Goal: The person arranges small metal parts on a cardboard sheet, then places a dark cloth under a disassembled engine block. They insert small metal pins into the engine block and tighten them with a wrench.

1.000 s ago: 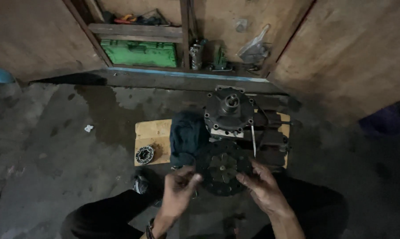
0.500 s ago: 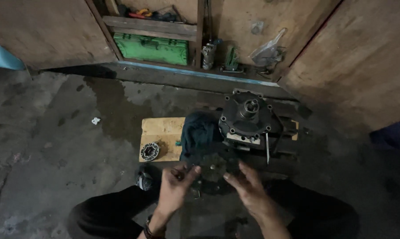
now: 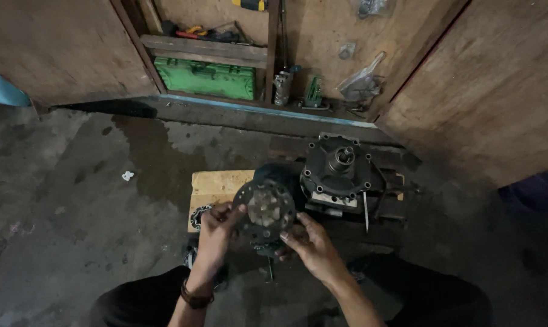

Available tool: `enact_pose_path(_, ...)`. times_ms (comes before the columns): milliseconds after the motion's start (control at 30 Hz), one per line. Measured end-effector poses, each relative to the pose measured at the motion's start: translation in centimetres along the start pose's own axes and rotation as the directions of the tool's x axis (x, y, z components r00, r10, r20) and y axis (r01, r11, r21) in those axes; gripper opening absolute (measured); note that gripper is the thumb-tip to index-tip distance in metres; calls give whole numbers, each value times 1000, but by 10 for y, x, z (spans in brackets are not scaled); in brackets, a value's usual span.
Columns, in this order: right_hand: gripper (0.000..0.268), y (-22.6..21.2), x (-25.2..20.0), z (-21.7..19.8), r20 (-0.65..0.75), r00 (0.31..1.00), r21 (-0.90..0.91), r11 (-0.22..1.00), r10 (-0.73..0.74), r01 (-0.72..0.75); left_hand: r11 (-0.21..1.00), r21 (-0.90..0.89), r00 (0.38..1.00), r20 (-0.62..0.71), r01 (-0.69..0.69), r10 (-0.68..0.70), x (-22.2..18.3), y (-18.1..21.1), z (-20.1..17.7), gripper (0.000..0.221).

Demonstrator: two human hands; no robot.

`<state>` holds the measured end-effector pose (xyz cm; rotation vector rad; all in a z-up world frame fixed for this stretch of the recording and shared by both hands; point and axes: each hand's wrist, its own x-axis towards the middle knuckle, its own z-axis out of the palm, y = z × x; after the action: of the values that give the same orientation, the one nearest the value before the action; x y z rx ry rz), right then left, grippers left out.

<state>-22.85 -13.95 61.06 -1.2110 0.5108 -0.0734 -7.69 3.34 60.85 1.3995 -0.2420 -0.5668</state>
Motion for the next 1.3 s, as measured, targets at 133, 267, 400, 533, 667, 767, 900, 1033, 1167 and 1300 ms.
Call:
enact_pose_path(133,54,-5,-7,-1,-31,999,-69,997,23,-25,995,-93,1000,-9,-23,22,24,9,-3,26)
enact_pose_path(267,46,-3,-25,-6,-27,999,-172,985,-26,21,975,-221,999,-31,23,-31,35,15,-12,28)
enact_pose_path(400,48,-2,-38,-6,-71,996,-241,968,48,-63,953,-292,995,-29,85,-97,39,7,-16,28)
enact_pose_path(533,46,5,-42,-9,-60,997,-270,960,58,-72,932,-347,994,-10,99,-109,43,-1,-14,29)
enact_pose_path(667,45,28,-34,-21,-43,999,-108,994,31,-36,905,-398,989,50,148,-140,51,-13,-1,25)
enact_pose_path(767,45,27,-32,-21,-61,996,-197,978,59,-70,925,-361,993,73,116,-96,60,-21,12,22)
enact_pose_path(900,45,16,-34,-15,-109,987,-247,958,121,-145,935,-315,986,91,161,-139,66,-18,26,17)
enact_pose_path(1033,43,38,-31,-28,-92,992,-224,969,82,-101,964,-209,986,7,164,-166,80,-19,38,29)
enact_pose_path(1167,42,32,-33,-25,-80,995,-336,939,55,-79,977,-175,990,-46,122,-132,105,-39,43,32)
enact_pose_path(1300,44,28,-36,-23,-67,991,-281,951,115,-129,989,75,989,-88,124,-117,113,-34,42,34)
